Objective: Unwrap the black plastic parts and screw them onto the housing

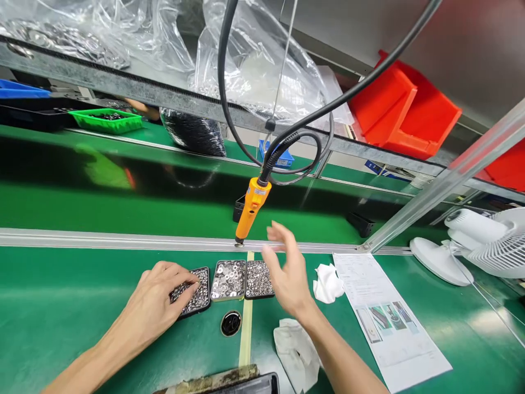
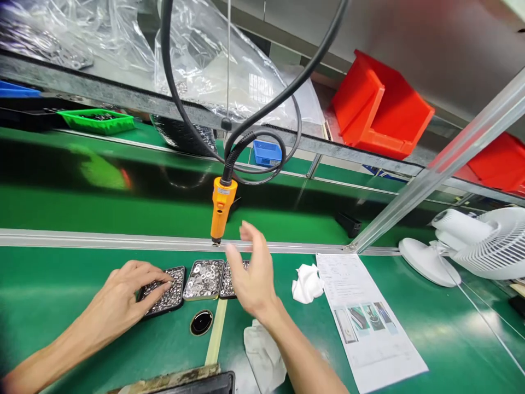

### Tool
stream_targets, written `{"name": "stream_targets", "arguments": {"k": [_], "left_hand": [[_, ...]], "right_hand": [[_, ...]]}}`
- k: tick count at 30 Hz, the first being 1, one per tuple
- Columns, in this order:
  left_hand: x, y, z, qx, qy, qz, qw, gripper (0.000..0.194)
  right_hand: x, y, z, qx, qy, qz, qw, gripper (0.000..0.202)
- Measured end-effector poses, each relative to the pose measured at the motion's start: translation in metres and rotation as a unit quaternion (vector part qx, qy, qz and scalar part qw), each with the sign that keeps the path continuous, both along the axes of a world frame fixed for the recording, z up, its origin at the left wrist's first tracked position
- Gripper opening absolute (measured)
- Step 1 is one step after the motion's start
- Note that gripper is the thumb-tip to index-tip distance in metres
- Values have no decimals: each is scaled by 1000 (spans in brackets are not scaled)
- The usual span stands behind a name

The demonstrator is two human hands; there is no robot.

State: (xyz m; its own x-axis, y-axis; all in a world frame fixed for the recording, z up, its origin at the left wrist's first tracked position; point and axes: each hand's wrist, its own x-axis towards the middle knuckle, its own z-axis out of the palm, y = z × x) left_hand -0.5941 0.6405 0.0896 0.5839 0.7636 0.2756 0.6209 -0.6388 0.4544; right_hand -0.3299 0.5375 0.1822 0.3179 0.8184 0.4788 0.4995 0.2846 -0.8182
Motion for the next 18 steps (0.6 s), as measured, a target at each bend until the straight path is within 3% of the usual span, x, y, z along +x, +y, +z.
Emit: {"name": "stream_targets", "arguments": {"k": [2,3,5,7,10,13,18], "left_hand": [[-2,-2,0,-8,-9,15,1000,32],[-2,-5,-1,-21,-19,27,999,34],[-4,-13,-1,-71,-54,66,994,38],[-4,-26,-2,-125,-101,116,980,42],[0,-49,-3,-139,-164,129,968,43],[10,-67,-1,-92,-228,52,968,33],[22,-77,9,-48,-276,-30,959,12]], "right_hand": [[-7,51,8,8,24,-3,1000,70],[-10,72,10,3,41,12,999,71],[-16,102,12,-16,77,28,997,52],[-19,113,11,-19,103,31,994,38],[-25,100,12,-1,137,43,990,33],[-34,71,20,47,227,85,969,30],[-60,26,47,90,430,214,873,10]]}}
